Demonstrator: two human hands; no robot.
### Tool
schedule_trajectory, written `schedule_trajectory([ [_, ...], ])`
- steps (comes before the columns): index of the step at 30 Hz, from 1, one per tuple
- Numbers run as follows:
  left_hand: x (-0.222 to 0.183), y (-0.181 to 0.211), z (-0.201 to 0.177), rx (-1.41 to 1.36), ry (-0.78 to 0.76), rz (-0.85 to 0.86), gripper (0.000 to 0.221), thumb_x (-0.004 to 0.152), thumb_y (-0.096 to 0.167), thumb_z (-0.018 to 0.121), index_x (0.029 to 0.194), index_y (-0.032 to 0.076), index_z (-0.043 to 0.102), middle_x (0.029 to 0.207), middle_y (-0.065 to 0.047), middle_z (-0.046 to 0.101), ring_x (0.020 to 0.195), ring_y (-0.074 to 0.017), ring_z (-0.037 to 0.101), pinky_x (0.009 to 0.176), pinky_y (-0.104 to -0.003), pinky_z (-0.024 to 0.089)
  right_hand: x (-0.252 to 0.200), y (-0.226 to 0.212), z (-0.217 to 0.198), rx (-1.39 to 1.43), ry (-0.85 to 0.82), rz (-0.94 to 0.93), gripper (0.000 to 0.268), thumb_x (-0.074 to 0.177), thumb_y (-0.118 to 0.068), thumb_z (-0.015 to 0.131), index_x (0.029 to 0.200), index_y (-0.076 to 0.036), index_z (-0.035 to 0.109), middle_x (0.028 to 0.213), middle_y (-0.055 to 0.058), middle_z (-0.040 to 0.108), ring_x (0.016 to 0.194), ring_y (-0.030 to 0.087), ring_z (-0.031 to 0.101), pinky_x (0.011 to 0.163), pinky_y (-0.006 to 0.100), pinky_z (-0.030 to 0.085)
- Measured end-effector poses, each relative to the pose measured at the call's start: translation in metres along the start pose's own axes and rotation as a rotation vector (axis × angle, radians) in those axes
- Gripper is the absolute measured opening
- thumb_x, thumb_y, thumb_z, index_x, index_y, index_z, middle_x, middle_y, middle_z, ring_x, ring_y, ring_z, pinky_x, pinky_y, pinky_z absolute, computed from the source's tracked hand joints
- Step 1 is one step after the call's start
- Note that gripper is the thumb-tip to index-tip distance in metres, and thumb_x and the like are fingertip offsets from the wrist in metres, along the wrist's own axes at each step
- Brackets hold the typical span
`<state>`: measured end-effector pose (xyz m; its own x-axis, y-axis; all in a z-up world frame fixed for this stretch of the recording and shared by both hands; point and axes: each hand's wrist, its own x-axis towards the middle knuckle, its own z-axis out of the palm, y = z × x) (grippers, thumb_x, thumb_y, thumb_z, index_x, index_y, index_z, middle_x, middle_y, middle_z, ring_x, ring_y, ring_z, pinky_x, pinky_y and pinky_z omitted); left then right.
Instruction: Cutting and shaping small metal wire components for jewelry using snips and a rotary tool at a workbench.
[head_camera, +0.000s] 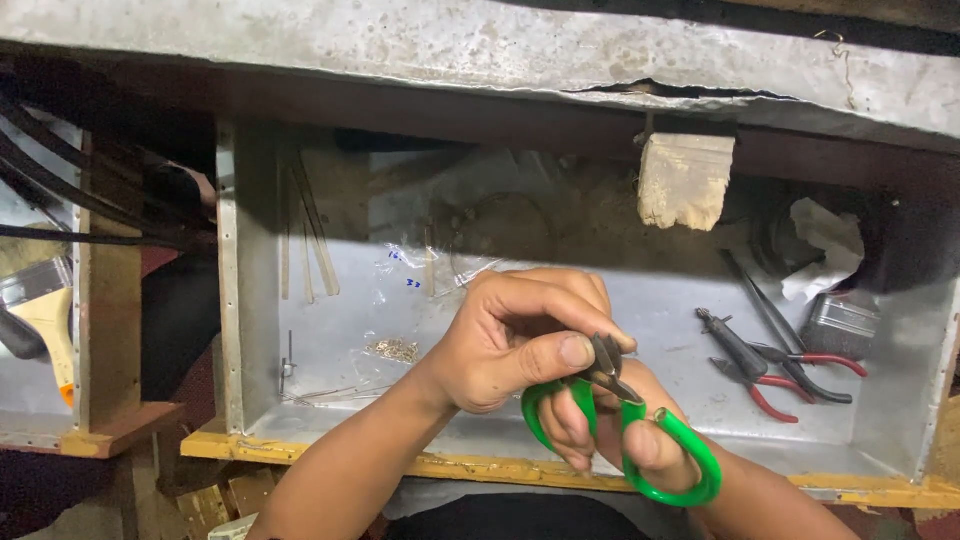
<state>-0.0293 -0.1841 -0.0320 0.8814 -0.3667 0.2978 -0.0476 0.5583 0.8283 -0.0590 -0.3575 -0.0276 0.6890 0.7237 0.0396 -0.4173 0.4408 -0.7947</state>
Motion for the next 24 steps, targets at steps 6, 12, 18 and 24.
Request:
schedule_trajectory([
  [6, 0.0, 0.003, -0.001, 0.017, -0.021, -0.008, 0.018, 0.108, 0.024, 0.062, 0.115, 0.01, 0.072, 0.106, -0.006, 0.073, 0.096, -0.0186, 0.068, 0.089, -0.032, 0.059, 0.002, -0.008, 0.002, -0.171, 0.013, -0.025, 0.063, 0.102, -0.069, 0.061, 0.093, -0.007, 0.051, 0.083, 0.004, 0.049, 0.069, 0.016, 0.05, 0.063, 0.03, 0.044],
  [12, -0.003, 0.009, 0.002, -0.25, -0.015, -0.175, 0.02, 0.107, 0.017, 0.064, 0.116, 0.0, 0.069, 0.106, -0.019, 0.06, 0.057, -0.028, 0.069, 0.045, -0.028, 0.06, 0.0, -0.006, 0.0, -0.335, 0.103, -0.015, 0.074, 0.098, -0.082, 0.062, 0.091, -0.009, 0.051, 0.086, 0.003, 0.048, 0.077, 0.016, 0.048, 0.067, 0.031, 0.042],
  [18, 0.002, 0.008, 0.002, -0.143, -0.026, -0.069, 0.018, 0.105, 0.017, 0.065, 0.111, 0.002, 0.07, 0.096, -0.015, 0.064, 0.09, -0.0217, 0.062, 0.051, -0.023, 0.061, -0.006, -0.007, -0.01, -0.685, 0.156, -0.046, 0.07, 0.093, -0.077, 0.053, 0.088, -0.007, 0.056, 0.091, 0.006, 0.055, 0.087, 0.021, 0.057, 0.077, 0.034, 0.045],
  [24, 0.003, -0.002, -0.001, 0.059, -0.023, 0.065, 0.015, 0.107, 0.025, 0.063, 0.112, 0.013, 0.071, 0.095, -0.004, 0.069, 0.1, -0.0192, 0.06, 0.095, -0.033, 0.052, -0.001, -0.007, -0.009, -1.034, 0.262, -0.217, 0.06, 0.093, -0.061, 0.052, 0.101, -0.002, 0.057, 0.08, 0.004, 0.051, 0.071, 0.018, 0.05, 0.065, 0.03, 0.041],
])
